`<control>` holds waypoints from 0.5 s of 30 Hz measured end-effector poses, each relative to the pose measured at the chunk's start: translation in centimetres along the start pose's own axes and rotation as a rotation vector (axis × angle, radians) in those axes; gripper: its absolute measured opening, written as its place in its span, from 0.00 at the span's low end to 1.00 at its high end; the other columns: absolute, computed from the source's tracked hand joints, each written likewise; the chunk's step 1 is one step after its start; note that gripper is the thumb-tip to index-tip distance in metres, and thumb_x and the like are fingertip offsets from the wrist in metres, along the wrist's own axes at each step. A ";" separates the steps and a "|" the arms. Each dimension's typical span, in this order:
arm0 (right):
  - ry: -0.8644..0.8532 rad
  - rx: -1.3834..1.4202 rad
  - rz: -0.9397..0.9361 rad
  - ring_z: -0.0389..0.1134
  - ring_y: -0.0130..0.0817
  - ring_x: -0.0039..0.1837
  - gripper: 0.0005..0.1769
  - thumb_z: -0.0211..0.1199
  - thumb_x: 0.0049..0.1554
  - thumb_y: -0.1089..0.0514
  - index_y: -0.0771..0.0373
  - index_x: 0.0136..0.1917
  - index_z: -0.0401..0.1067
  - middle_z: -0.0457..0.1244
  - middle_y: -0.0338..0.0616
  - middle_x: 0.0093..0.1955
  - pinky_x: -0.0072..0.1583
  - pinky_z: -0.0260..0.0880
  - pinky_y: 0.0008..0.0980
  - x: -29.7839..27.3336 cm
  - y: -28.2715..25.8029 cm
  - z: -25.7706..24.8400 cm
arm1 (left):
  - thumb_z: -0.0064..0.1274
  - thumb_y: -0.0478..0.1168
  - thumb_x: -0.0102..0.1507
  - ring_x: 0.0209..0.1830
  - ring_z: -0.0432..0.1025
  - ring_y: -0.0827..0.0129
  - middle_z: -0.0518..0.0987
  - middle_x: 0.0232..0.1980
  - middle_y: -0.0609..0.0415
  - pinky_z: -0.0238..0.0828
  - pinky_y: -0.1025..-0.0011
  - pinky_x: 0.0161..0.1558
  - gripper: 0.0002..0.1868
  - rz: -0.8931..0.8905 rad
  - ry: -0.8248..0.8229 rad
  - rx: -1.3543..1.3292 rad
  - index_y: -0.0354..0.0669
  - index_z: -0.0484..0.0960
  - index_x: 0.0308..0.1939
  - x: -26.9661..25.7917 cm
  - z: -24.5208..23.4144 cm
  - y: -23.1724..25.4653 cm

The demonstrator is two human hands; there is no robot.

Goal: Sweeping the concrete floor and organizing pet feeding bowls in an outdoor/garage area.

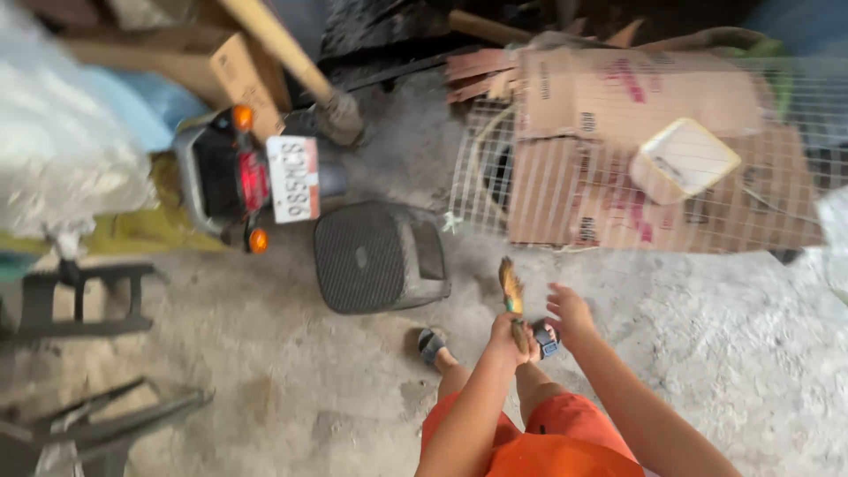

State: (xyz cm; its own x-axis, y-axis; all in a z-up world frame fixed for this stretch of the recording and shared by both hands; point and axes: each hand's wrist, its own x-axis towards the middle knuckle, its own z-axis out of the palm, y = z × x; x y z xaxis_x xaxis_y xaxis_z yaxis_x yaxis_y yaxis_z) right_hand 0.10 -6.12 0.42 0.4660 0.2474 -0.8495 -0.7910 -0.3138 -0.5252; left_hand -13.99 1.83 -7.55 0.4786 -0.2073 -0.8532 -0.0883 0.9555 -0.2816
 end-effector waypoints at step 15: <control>-0.326 -0.824 0.143 0.61 0.44 0.67 0.34 0.57 0.60 0.37 0.55 0.74 0.64 0.61 0.46 0.69 0.63 0.65 0.50 5.7 9.9 25.1 | 0.51 0.47 0.62 0.12 0.52 0.73 0.64 0.18 0.61 0.50 0.73 0.16 0.15 0.363 0.100 -0.466 0.48 0.68 0.24 -22.4 -14.8 2.9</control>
State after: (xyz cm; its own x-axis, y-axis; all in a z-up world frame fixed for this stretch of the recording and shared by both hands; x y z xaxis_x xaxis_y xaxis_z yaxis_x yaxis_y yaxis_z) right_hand -15.06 15.21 -8.41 0.1499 0.3645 -0.9191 -0.2386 -0.8888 -0.3914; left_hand -37.92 6.13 4.23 0.2631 0.0750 -0.9618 -0.6158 0.7806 -0.1076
